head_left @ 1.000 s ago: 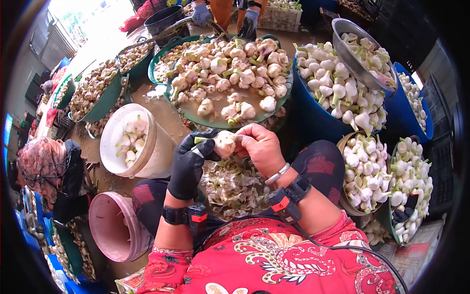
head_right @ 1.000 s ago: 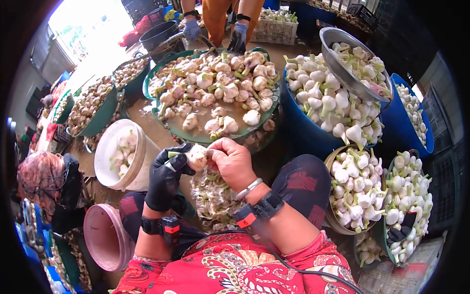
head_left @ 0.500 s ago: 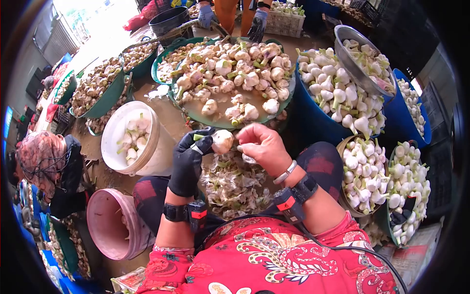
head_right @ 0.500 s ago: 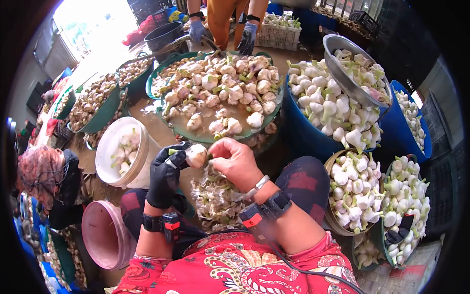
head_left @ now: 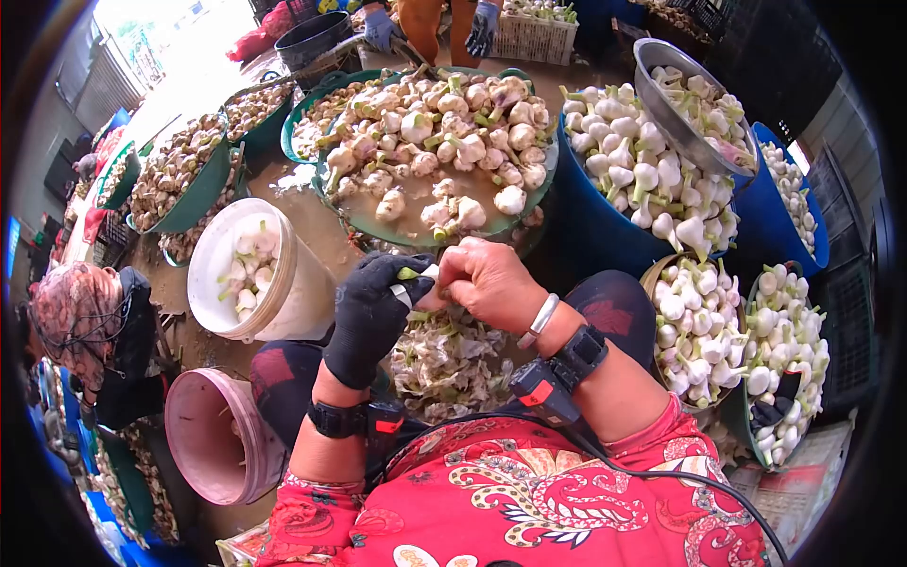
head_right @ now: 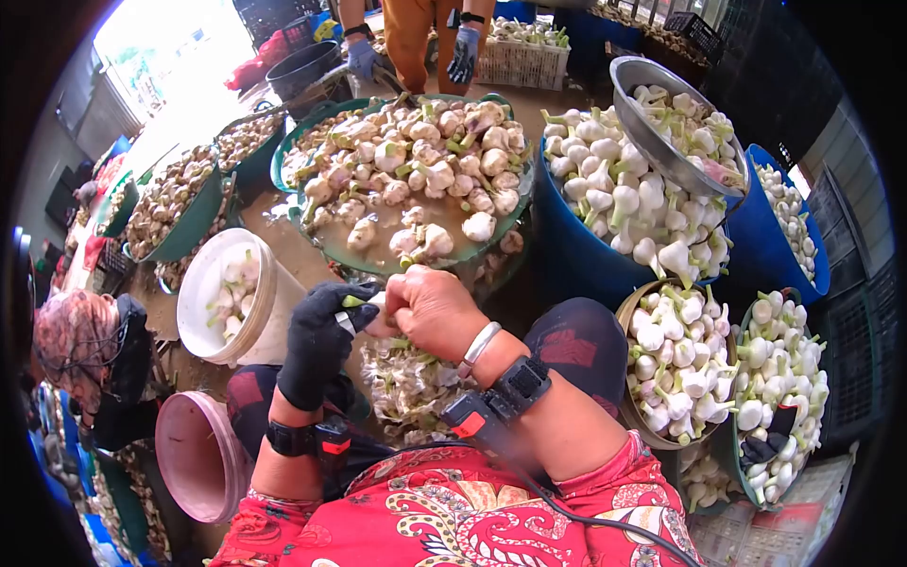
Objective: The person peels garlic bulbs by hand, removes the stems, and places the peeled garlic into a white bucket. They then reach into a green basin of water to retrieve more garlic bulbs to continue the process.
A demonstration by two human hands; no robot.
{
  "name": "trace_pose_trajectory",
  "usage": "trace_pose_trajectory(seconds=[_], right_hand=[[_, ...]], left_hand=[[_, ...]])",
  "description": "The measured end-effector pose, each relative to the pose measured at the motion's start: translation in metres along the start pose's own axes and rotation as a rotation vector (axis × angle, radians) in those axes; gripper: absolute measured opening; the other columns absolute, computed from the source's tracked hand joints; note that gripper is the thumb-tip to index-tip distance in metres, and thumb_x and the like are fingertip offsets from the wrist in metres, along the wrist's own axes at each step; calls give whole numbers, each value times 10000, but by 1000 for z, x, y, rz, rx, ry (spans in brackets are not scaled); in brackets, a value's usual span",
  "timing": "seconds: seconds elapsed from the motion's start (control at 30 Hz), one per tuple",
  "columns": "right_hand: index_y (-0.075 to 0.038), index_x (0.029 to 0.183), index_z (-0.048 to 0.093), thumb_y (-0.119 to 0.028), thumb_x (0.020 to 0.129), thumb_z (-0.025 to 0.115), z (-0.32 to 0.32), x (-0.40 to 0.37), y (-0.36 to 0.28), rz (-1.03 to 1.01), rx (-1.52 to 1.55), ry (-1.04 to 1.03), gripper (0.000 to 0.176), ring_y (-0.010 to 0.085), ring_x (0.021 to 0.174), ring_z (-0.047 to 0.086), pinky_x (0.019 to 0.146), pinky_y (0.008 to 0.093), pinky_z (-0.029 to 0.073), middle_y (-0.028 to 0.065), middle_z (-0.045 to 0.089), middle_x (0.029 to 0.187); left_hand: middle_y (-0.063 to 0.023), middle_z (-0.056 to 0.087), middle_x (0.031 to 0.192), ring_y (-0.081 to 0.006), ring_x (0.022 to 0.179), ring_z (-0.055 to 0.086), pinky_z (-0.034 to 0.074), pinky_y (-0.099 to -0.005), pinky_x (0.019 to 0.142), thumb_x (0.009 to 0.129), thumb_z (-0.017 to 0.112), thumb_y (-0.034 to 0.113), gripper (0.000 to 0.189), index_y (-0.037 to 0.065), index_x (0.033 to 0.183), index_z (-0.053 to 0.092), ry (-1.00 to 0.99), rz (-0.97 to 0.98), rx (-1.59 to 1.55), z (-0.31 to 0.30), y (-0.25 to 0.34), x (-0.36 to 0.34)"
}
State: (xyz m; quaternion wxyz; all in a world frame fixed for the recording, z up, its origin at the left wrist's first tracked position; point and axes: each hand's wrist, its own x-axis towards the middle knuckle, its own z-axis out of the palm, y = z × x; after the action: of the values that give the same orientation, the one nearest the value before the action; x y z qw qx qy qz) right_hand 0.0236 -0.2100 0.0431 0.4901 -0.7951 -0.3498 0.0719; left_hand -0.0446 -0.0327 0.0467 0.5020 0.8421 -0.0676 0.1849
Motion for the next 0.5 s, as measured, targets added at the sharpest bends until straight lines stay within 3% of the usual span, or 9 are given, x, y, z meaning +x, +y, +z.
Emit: trace_pose_trajectory(seconds=[0.1, 0.17, 0.2, 0.23, 0.3, 0.33, 0.37, 0.43, 0.5], right_hand=[[-42, 764, 551, -78, 709, 569, 4, -2, 7, -159, -174, 4, 69, 336, 709, 568, 652, 426, 468, 148, 561, 773], [-39, 766, 519, -103, 709, 559, 8, -15, 8, -80, -176, -44, 95, 377, 763, 561, 685, 454, 463, 171, 561, 782], [-37, 776, 534, -118, 697, 569, 17, -21, 18, -41, -192, -80, 118, 384, 781, 561, 704, 457, 463, 183, 554, 796], [-38, 728, 556, -120, 680, 585, 24, -25, 26, -27, -247, -66, 100, 387, 744, 579, 687, 452, 476, 183, 580, 758], [-41, 657, 568, -117, 659, 601, 22, -26, 36, 263, -135, -90, 83, 385, 691, 595, 653, 435, 490, 173, 603, 689], [-45, 613, 570, -130, 647, 623, 20, -24, 39, 291, -104, -29, 106, 359, 644, 614, 626, 409, 499, 161, 607, 630], [-47, 637, 590, -147, 664, 637, 18, -23, 43, 337, 32, -13, 114, 330, 644, 625, 634, 389, 505, 160, 612, 647], [-40, 701, 642, -164, 693, 636, 20, -14, 46, 270, 203, -43, 125, 298, 678, 648, 661, 366, 514, 165, 638, 689], [-4, 801, 652, -103, 786, 615, 16, -7, 32, 343, 275, -281, 107, 143, 659, 621, 607, 292, 503, 96, 647, 720]], left_hand=[[-61, 657, 890, -162, 770, 613, 492, -294, 718, 800, 676, 54, 201, 33, 999, 660, 11, 34, 74, 1, -14, 2], [-56, 658, 847, -159, 782, 612, 502, -317, 706, 892, 589, 138, 188, -1, 1008, 638, 55, -432, -597, -5, -26, 4], [-56, 659, 900, -144, 795, 609, 507, -321, 673, 935, 535, 205, 265, -16, 1062, 604, 41, -463, -746, -7, -27, 3], [-56, 659, 900, -144, 795, 609, 507, -321, 673, 935, 535, 205, 265, -16, 1062, 604, 48, -463, -735, -5, -29, 3], [-56, 657, 918, -158, 735, 631, 514, -297, 685, 903, 568, 116, 227, -7, 1089, 607, 50, -284, -403, -1, -34, 1], [-85, 656, 932, -168, 788, 635, 526, -317, 691, 849, 596, 15, 281, -2, 1129, 590, 78, -597, -1142, -5, -35, 3], [-85, 656, 932, -168, 788, 635, 526, -317, 691, 849, 596, 15, 281, -2, 1129, 590, 76, -604, -1136, -4, -37, 2], [-108, 649, 955, -174, 848, 630, 532, -325, 702, 815, 597, -43, 332, 1, 1145, 584, 94, 122, 182, 2, -41, 3], [-117, 646, 950, -179, 845, 631, 529, -322, 701, 815, 598, -44, 338, -1, 1150, 581, 16, 59, 115, 3, -40, 2]])
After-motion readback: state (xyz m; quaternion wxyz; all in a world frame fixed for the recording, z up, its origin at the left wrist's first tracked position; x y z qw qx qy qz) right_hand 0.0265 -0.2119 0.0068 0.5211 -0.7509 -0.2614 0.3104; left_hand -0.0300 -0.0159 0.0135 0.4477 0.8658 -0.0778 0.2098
